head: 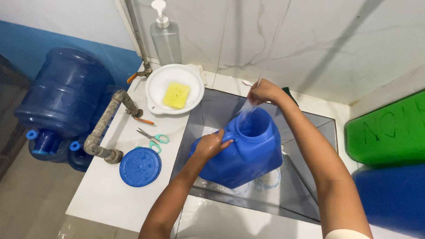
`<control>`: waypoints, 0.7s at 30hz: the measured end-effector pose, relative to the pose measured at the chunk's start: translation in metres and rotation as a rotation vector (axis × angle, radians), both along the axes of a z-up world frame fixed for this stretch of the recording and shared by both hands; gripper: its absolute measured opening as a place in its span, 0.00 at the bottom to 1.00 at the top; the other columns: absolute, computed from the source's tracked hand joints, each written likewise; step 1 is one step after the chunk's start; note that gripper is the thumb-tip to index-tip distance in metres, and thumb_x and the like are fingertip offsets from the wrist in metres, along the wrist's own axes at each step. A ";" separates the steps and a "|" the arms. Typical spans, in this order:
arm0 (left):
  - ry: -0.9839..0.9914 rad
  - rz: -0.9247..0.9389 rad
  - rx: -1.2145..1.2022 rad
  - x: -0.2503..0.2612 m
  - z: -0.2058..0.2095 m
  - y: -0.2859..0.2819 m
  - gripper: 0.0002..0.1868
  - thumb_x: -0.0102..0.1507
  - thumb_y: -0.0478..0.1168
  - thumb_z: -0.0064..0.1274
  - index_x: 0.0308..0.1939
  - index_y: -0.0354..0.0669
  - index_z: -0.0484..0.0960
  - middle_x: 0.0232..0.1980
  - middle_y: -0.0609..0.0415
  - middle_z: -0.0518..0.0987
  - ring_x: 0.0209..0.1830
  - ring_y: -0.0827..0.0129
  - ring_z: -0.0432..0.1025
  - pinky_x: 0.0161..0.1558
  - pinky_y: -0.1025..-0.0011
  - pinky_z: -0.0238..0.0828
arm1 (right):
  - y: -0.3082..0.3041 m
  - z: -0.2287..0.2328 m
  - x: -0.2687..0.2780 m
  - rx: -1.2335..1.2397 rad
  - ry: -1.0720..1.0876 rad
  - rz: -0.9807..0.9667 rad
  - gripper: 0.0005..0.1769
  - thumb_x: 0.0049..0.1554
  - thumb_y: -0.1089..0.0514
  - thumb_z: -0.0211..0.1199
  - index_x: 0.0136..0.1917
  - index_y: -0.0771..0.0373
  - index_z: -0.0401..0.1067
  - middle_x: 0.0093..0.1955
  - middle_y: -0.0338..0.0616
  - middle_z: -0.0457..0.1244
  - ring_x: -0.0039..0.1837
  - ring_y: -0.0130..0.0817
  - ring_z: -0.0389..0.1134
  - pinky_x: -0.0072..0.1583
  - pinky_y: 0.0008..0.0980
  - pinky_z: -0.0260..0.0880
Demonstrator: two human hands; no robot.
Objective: The person cleans a large blue plastic container in a sink. They use scissors to cut a small cap, then scrub the container's exterior with a sponge and a toothbrush. The person also uses a long metal rod to clean the interior, rinses the container with water, and finally secures the lid.
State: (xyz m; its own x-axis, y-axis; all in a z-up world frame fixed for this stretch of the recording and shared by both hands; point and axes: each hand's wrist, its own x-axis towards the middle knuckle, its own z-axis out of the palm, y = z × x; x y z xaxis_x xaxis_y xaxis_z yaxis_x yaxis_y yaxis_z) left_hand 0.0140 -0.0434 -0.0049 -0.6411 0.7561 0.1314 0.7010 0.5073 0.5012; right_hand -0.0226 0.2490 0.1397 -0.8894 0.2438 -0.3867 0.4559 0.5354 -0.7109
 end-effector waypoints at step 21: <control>0.279 -0.038 0.173 -0.039 -0.008 0.082 0.22 0.63 0.53 0.56 0.53 0.42 0.76 0.48 0.43 0.78 0.53 0.48 0.72 0.52 0.50 0.69 | -0.010 0.003 0.004 -0.280 0.007 -0.087 0.12 0.58 0.69 0.49 0.43 0.73 0.74 0.34 0.54 0.68 0.35 0.40 0.71 0.40 0.37 0.76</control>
